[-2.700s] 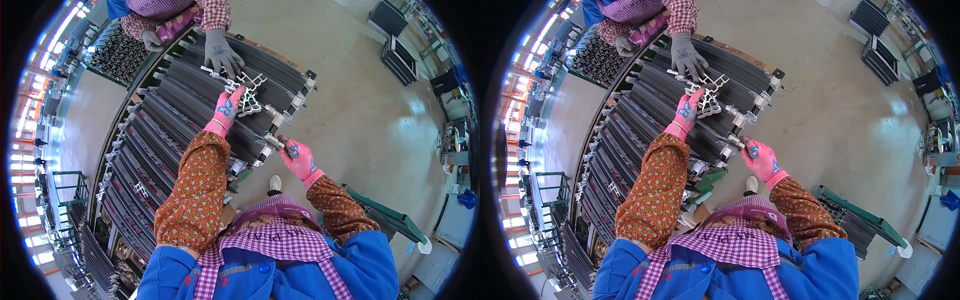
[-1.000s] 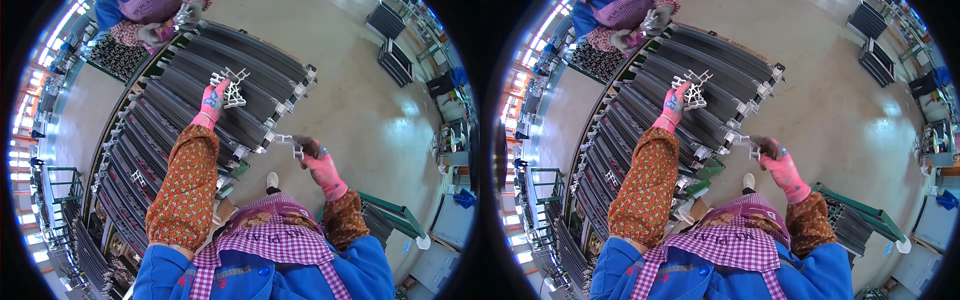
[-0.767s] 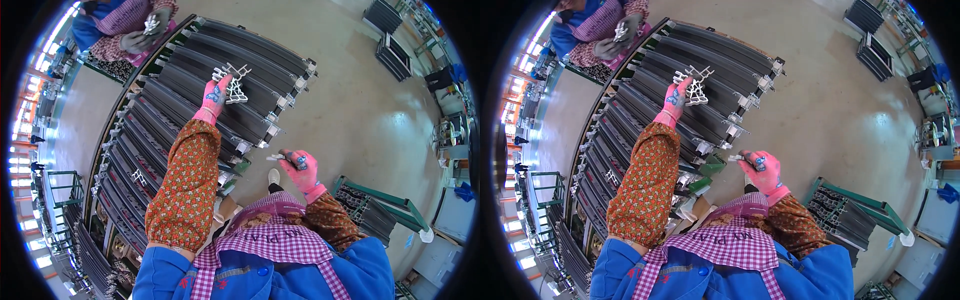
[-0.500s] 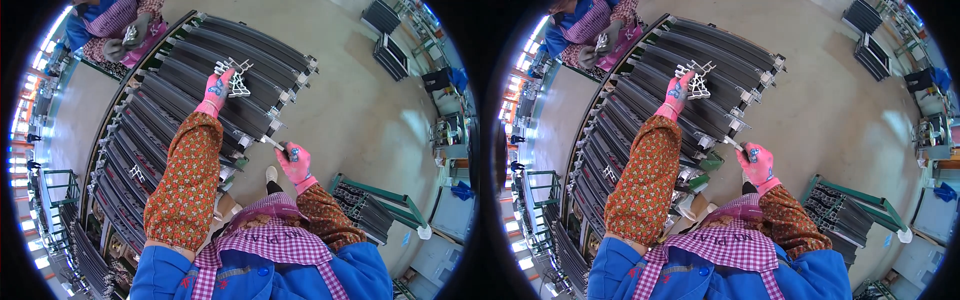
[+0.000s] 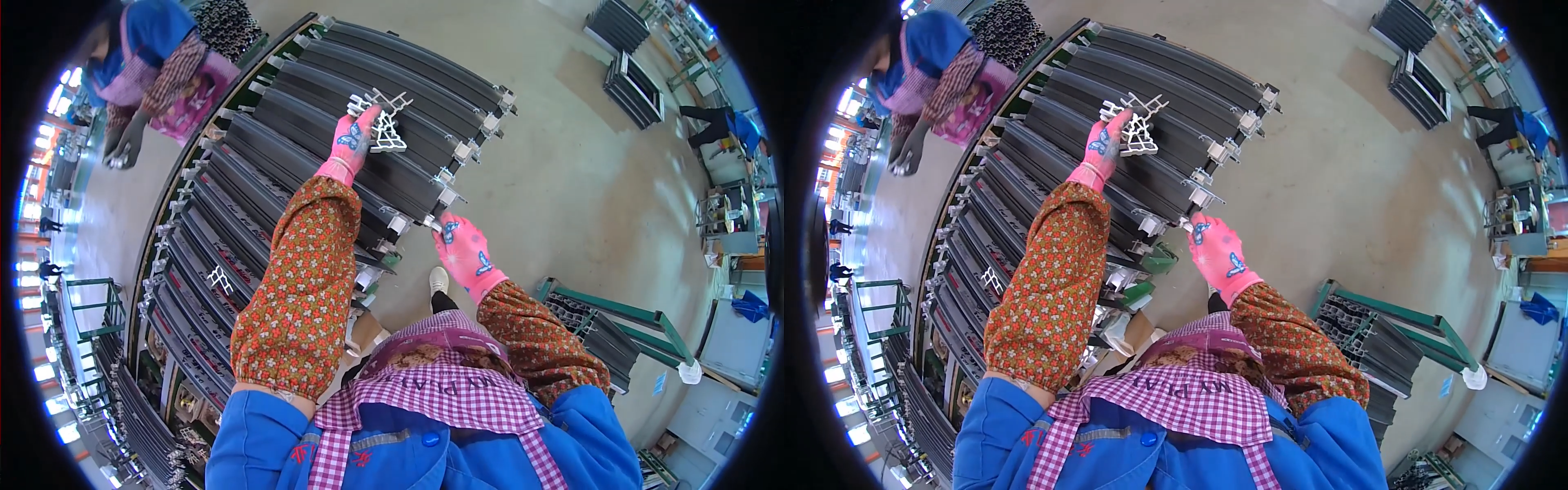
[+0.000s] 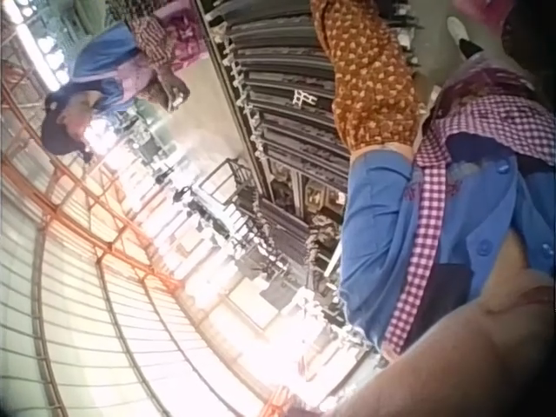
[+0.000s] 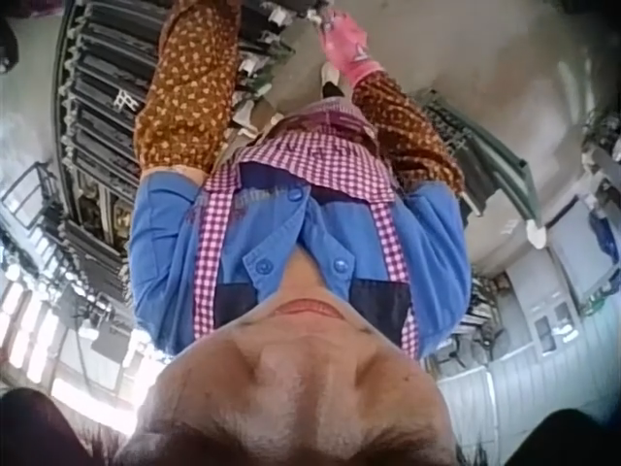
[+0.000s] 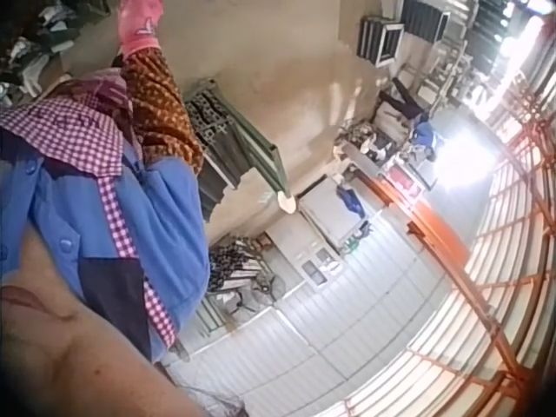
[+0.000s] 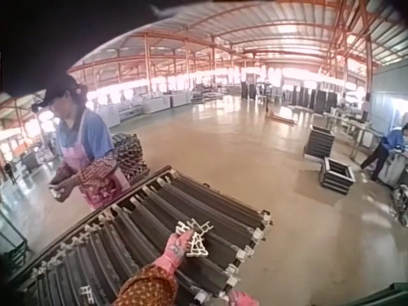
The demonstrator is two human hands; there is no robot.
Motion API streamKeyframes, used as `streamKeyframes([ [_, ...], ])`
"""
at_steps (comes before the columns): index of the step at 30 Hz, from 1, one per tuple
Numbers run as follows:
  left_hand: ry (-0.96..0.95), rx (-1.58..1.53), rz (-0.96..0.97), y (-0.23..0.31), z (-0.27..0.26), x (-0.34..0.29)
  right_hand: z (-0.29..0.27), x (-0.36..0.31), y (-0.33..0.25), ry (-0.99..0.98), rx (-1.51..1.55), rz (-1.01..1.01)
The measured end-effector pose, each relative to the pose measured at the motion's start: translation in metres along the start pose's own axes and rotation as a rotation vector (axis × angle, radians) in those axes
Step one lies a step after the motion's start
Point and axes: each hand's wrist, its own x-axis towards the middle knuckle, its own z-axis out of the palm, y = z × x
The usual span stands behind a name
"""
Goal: The person assembles plastic end caps and brackets onto metal extrusions by hand, taking the components from bins and attaching them to the metal pieces.
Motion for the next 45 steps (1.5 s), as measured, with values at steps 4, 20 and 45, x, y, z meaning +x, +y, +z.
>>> streamKeyframes([
  [4, -0.028, -0.006, 0.029, -0.001, -0.012, 0.003, 0.008, -0.006, -0.011, 0.194, 0.112, -0.087],
  [20, -0.449, -0.238, -0.367, 0.068, -0.05, -0.132, -0.04, 0.015, -0.09, 0.279, 0.817, 0.117],
  [45, -0.218, -0.24, -0.425, 0.029, -0.089, -0.1, 0.044, -0.042, -0.07, 0.131, -0.093, -0.275],
])
